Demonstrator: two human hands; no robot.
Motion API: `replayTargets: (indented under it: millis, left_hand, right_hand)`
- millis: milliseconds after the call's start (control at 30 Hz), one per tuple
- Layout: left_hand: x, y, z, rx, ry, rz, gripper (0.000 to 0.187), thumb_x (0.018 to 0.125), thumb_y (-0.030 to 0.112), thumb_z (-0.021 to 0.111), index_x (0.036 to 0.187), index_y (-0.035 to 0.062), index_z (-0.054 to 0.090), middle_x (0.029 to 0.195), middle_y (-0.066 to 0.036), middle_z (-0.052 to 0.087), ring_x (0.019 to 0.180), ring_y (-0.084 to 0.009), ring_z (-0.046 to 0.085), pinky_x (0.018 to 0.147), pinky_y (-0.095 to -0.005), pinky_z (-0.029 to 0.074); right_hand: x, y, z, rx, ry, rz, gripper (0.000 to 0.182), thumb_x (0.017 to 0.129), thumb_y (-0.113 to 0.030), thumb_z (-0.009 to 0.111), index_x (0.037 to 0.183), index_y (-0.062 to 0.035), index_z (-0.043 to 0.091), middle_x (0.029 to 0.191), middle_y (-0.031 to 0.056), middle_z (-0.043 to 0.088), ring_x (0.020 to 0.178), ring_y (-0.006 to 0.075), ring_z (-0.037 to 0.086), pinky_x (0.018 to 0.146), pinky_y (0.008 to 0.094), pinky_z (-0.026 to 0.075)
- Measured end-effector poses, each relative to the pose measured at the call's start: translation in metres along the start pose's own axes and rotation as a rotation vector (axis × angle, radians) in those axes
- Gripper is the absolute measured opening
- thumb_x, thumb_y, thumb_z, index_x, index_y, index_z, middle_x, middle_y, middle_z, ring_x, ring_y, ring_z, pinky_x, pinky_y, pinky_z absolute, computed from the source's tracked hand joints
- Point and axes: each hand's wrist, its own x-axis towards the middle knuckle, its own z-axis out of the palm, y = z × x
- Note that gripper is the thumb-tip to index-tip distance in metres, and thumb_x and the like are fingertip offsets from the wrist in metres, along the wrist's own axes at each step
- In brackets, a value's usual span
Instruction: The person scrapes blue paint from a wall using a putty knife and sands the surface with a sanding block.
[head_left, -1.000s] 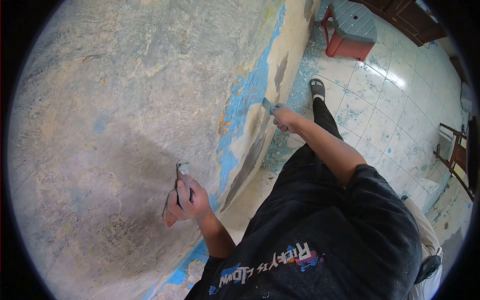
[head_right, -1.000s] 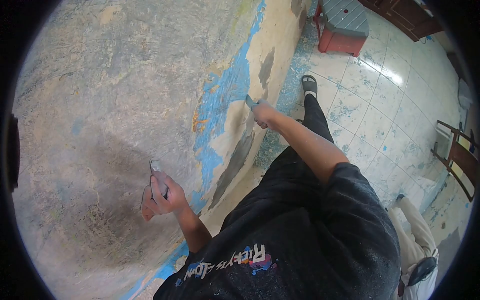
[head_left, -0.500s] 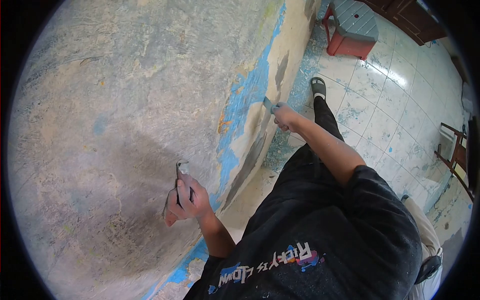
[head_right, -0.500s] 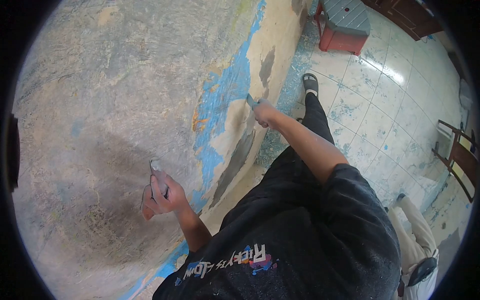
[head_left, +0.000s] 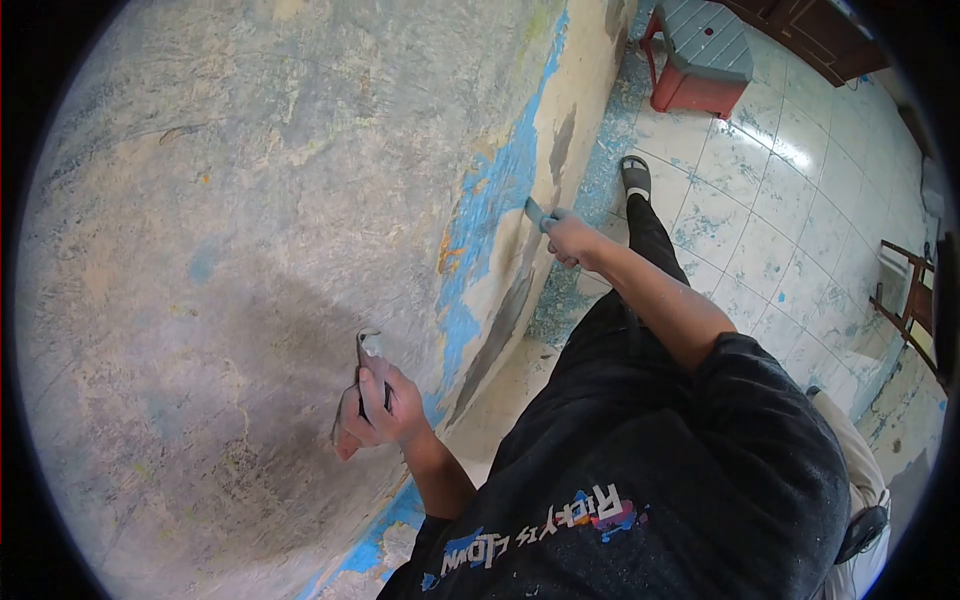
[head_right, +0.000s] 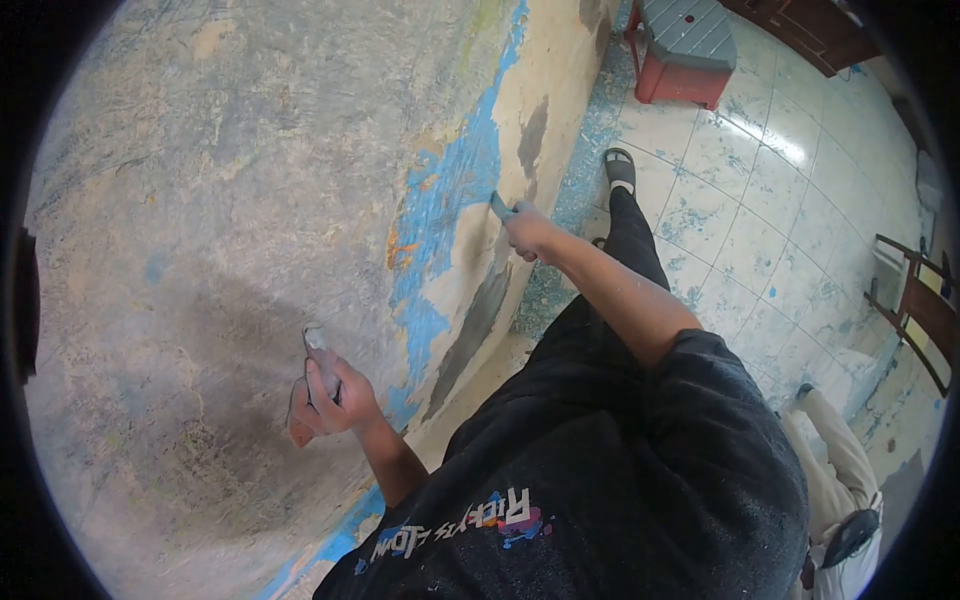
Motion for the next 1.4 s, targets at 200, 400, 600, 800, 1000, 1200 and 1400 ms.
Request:
replayTargets:
  millis: [200,400,600,800,1000,1200,1400]
  left_hand:
    - [-0.002,-0.002,0.0,-0.054,-0.012,0.048,0.026,0.075,0.015,0.086,0.096,0.0118,0.071,0.08,-0.004,0.061,0.07,-0.0208,0.055,0.059,-0.0325,0.039]
    - [0.001,0.0,-0.001,-0.023,-0.019,0.053,0.026,0.074,0.016,0.086,0.095,0.0119,0.071,0.083,-0.003,0.059,0.07,-0.0206,0.055,0.06,-0.0325,0.04]
    - [0.001,0.0,-0.002,-0.014,-0.005,0.051,0.026,0.073,0.017,0.086,0.095,0.0143,0.072,0.083,-0.002,0.059,0.072,-0.0197,0.054,0.066,-0.0338,0.037]
    - [-0.005,-0.003,0.002,-0.045,0.016,0.03,0.025,0.074,0.02,0.085,0.094,0.0162,0.072,0.082,0.001,0.059,0.07,-0.0188,0.053,0.068,-0.0351,0.034]
    - [0.006,0.001,-0.002,-0.054,0.001,0.03,0.025,0.074,0.015,0.084,0.095,0.0164,0.072,0.081,0.0,0.06,0.066,-0.018,0.054,0.064,-0.034,0.035]
    - [0.0,0.001,0.001,-0.058,0.011,-0.034,0.029,0.071,0.018,0.088,0.093,0.0233,0.07,0.076,0.004,0.057,0.067,-0.0137,0.053,0.066,-0.0317,0.03]
    - [0.008,0.001,-0.004,0.016,0.024,0.012,0.033,0.07,0.019,0.089,0.094,0.0268,0.069,0.076,0.007,0.057,0.064,-0.0127,0.051,0.069,-0.0345,0.027]
  right_hand:
    - [0.018,0.011,-0.004,0.006,-0.001,-0.02,0.024,0.102,-0.027,0.04,0.117,-0.0091,0.044,0.069,0.0024,0.041,0.049,0.0102,0.036,0.039,0.0281,0.026]
    - [0.005,0.013,-0.008,0.02,-0.029,-0.019,0.019,0.1,-0.025,0.041,0.11,-0.0091,0.044,0.067,0.0042,0.042,0.046,0.0126,0.037,0.038,0.0298,0.027]
    - [-0.003,0.009,0.007,-0.056,0.028,-0.052,0.022,0.102,-0.028,0.042,0.11,-0.0082,0.045,0.067,0.0028,0.042,0.047,0.012,0.035,0.039,0.0295,0.027]
    - [0.015,0.008,0.0,-0.056,0.022,-0.048,0.021,0.102,-0.028,0.041,0.11,-0.0084,0.046,0.069,0.0044,0.043,0.046,0.0128,0.036,0.039,0.0298,0.028]
    - [-0.062,-0.01,0.012,-0.026,-0.064,-0.077,0.021,0.102,-0.028,0.042,0.109,-0.0089,0.047,0.07,0.0047,0.044,0.047,0.0126,0.038,0.039,0.0297,0.028]
    - [-0.067,-0.016,0.014,-0.109,-0.018,-0.069,0.024,0.103,-0.03,0.042,0.111,-0.0086,0.048,0.071,0.0053,0.045,0.049,0.0122,0.039,0.04,0.0293,0.029]
    - [-0.086,-0.016,0.025,-0.044,0.02,-0.082,0.023,0.102,-0.028,0.043,0.111,-0.0071,0.048,0.073,0.0053,0.045,0.05,0.0129,0.039,0.041,0.0305,0.029]
